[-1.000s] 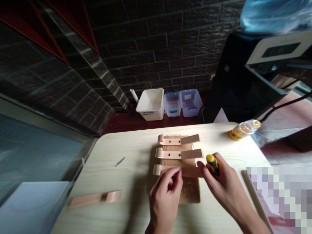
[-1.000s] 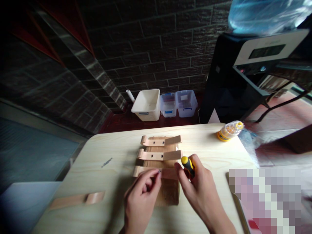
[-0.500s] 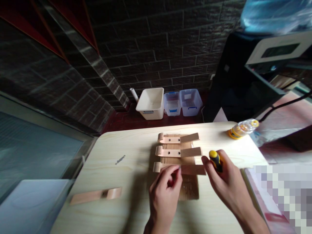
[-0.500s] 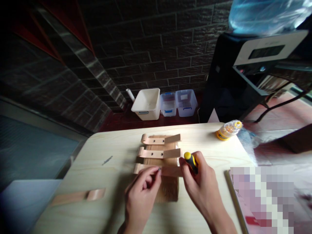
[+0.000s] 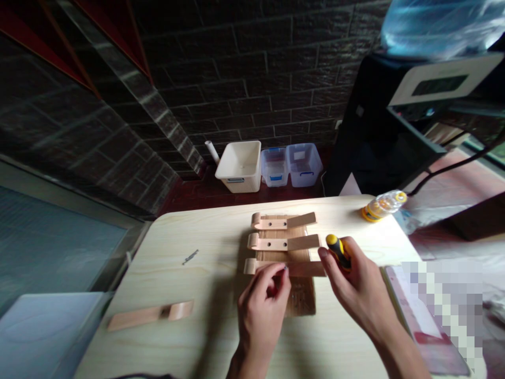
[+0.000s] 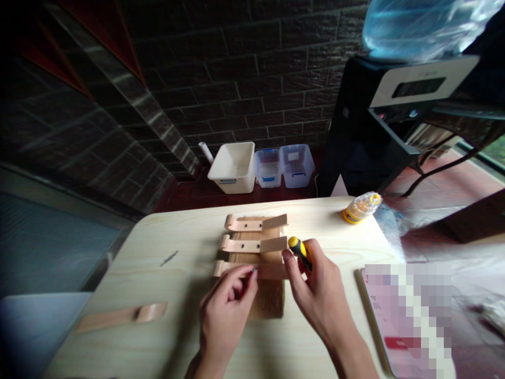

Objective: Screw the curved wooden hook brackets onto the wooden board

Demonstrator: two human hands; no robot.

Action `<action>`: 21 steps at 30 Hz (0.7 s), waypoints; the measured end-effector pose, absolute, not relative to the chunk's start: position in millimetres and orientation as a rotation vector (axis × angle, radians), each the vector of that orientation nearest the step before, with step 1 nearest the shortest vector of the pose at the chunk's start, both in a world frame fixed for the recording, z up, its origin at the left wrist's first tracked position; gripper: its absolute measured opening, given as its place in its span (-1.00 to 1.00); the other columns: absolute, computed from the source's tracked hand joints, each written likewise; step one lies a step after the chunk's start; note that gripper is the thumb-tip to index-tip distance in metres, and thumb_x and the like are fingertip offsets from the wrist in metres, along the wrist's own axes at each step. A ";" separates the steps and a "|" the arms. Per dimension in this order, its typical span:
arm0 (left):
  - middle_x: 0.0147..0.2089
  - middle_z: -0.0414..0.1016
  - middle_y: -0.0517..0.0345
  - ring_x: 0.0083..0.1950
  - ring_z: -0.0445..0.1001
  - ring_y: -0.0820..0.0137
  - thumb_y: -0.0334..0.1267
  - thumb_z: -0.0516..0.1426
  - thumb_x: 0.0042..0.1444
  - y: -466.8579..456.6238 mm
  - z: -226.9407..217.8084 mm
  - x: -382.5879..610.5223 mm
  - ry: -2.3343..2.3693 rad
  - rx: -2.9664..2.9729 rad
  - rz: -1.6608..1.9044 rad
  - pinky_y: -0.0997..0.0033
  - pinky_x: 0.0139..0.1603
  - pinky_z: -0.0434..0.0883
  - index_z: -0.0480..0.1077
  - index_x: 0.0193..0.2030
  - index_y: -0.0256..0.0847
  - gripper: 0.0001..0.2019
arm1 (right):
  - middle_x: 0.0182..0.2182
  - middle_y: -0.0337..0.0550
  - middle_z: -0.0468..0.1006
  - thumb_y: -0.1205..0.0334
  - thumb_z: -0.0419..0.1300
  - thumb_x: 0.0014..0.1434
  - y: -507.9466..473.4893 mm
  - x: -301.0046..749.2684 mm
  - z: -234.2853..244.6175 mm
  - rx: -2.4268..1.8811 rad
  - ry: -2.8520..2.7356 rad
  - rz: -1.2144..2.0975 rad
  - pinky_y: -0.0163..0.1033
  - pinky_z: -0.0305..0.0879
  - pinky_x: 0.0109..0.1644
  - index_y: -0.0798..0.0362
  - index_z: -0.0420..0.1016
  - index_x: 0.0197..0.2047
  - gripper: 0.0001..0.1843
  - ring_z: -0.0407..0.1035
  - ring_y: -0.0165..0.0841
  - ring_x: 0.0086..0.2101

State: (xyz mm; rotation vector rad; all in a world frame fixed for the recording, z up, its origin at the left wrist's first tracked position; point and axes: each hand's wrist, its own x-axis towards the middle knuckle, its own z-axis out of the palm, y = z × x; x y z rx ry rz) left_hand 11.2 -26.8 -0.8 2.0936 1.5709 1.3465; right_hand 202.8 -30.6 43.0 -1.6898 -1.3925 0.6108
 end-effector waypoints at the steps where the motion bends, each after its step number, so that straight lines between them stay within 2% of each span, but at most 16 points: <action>1: -0.27 0.70 0.18 -0.47 0.53 0.55 -0.37 0.28 0.34 -26.9 -0.6 11.2 1.574 2.094 1.350 0.61 -0.31 0.53 0.61 -0.06 -0.17 -0.91 | -0.55 -0.44 0.23 -0.10 0.18 0.45 -31.4 202.4 44.8 -1.688 -1.390 0.610 -0.36 0.07 -0.54 -0.09 0.20 -0.33 -0.61 0.15 -0.47 -0.58; 6: -0.29 0.69 0.19 -0.47 0.53 0.54 -0.40 0.25 0.35 -26.7 -0.3 10.8 1.572 2.098 1.352 0.59 -0.32 0.53 0.61 -0.08 -0.17 -0.90 | -0.38 -0.27 0.47 -0.09 0.09 0.50 -36.5 204.7 50.9 -1.661 -1.294 0.591 -0.32 0.30 -0.37 -0.05 0.38 -0.14 -0.70 0.37 -0.38 -0.43; 9: -0.30 0.69 0.19 -0.47 0.53 0.53 -0.40 0.23 0.36 -27.1 -1.4 10.6 1.574 2.094 1.342 0.57 -0.31 0.53 0.61 -0.08 -0.17 -0.88 | -0.33 -0.24 0.46 -0.08 0.04 0.52 -37.3 207.6 51.1 -1.649 -1.250 0.555 -0.28 0.36 -0.28 -0.04 0.41 -0.02 -0.69 0.38 -0.33 -0.35; 12: -0.31 0.68 0.20 -0.47 0.52 0.53 -0.40 0.23 0.35 -27.8 -2.4 10.7 1.581 2.086 1.342 0.56 -0.32 0.52 0.61 -0.07 -0.16 -0.88 | -0.39 -0.29 0.39 -0.10 0.10 0.48 -35.7 208.1 51.2 -1.669 -1.253 0.589 -0.29 0.31 -0.36 -0.06 0.35 -0.16 -0.70 0.33 -0.35 -0.41; 15: -0.30 0.68 0.20 -0.48 0.51 0.53 -0.41 0.24 0.34 -28.2 -2.0 11.0 1.575 2.085 1.344 0.56 -0.32 0.52 0.61 -0.07 -0.16 -0.88 | -0.49 -0.36 0.34 -0.16 0.21 0.40 -34.3 207.4 50.7 -1.716 -1.311 0.629 -0.32 0.20 -0.48 -0.09 0.23 -0.30 -0.60 0.27 -0.41 -0.52; 21: -0.31 0.68 0.19 -0.49 0.50 0.54 -0.41 0.25 0.33 -28.9 0.6 11.4 1.571 2.091 1.348 0.57 -0.31 0.54 0.59 -0.05 -0.18 -0.88 | -0.54 -0.40 0.34 -0.24 0.18 0.41 -36.2 211.9 41.2 -1.766 -1.479 0.693 -0.31 0.17 -0.51 -0.10 0.21 -0.30 -0.55 0.24 -0.43 -0.59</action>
